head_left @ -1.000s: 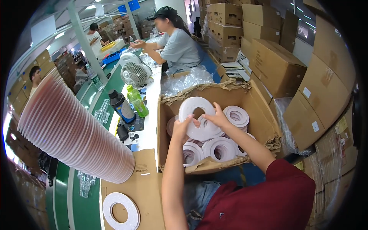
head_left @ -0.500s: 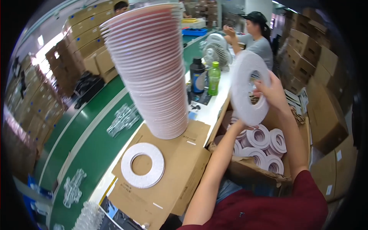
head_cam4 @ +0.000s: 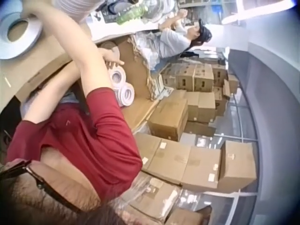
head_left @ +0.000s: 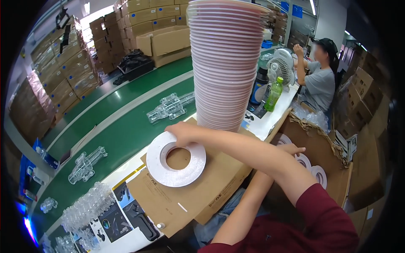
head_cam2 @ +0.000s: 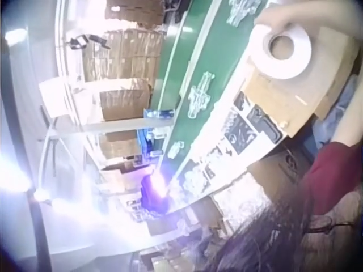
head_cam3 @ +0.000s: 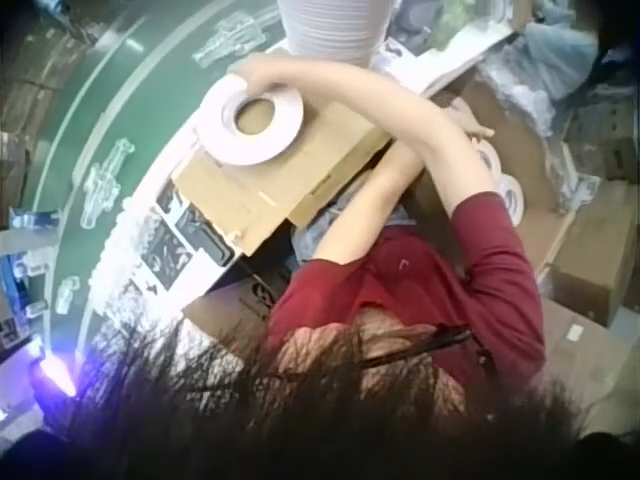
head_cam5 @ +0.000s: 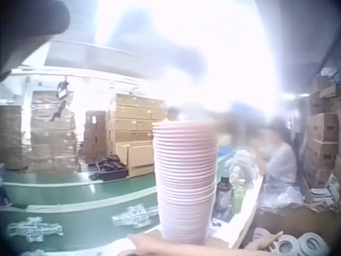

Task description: Packing rolls of white adhesive material from a stack into a cardboard box on a production line.

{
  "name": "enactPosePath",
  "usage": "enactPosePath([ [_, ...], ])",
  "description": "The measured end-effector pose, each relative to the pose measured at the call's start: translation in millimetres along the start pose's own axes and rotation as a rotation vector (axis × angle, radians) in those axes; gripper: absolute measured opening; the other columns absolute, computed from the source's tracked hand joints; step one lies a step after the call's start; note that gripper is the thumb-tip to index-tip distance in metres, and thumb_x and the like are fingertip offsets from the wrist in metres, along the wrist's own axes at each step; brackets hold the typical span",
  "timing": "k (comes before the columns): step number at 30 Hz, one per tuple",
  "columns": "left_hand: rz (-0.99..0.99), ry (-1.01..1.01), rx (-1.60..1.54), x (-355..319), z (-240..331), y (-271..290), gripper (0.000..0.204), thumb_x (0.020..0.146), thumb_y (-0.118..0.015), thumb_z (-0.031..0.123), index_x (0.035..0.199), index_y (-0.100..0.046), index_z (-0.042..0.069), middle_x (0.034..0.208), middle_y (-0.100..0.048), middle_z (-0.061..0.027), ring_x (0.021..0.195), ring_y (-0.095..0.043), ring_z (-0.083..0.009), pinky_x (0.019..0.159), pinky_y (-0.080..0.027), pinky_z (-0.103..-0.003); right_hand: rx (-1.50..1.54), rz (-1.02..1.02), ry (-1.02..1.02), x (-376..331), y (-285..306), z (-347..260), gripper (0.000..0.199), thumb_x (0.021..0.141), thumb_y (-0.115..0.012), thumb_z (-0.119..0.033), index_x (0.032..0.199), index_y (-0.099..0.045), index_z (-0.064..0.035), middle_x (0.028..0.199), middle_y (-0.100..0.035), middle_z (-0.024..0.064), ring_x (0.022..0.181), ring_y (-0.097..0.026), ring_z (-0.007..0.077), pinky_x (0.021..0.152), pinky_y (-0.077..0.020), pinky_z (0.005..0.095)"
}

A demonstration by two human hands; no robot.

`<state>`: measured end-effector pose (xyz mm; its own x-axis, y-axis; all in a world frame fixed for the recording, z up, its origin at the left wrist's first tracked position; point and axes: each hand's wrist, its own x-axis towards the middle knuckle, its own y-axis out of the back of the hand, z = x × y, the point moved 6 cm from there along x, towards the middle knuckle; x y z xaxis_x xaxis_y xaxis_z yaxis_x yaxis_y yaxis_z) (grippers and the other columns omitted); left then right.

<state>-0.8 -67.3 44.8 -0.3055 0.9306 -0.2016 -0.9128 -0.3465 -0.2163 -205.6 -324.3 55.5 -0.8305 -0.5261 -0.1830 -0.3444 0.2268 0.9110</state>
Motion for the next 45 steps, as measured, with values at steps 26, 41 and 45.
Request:
enactPosePath([
  [26,-0.308,-0.039,0.698,116,-66,23,0.082,0.089,-0.037,0.070,0.108,-0.066,-0.004,0.083,-0.070,-0.0177,0.076,-0.070,-0.0246,0.072,-0.053,-0.035,-0.167,0.035,0.142,57,-55,-24,0.041,0.053,-0.086,-0.019,0.083,-0.069,0.0030,0.090,-0.068,0.0223,0.091,-0.065,0.0358,0.077,-0.0551,0.0388],
  [41,0.292,-0.605,0.943,135,-106,76,0.045,0.087,-0.061,0.042,0.091,-0.072,-0.001,0.089,-0.071,-0.0191,0.086,-0.069,-0.0296,0.080,-0.051,-0.040,0.004,0.521,0.293,-219,112,3,0.036,0.082,-0.068,-0.025,0.106,-0.066,0.0017,0.099,-0.067,0.0181,0.093,-0.064,0.0328,0.082,-0.0515,0.0414],
  [45,-0.076,-0.085,1.095,149,-73,30,0.030,0.078,-0.069,0.031,0.086,-0.073,0.003,0.092,-0.070,-0.0200,0.092,-0.068,-0.0295,0.085,-0.050,-0.038,0.266,0.860,-0.484,-398,89,158,0.031,0.089,-0.061,-0.030,0.094,-0.071,-0.0009,0.089,-0.071,0.0144,0.081,-0.068,0.0192,0.071,-0.0525,0.0319],
])
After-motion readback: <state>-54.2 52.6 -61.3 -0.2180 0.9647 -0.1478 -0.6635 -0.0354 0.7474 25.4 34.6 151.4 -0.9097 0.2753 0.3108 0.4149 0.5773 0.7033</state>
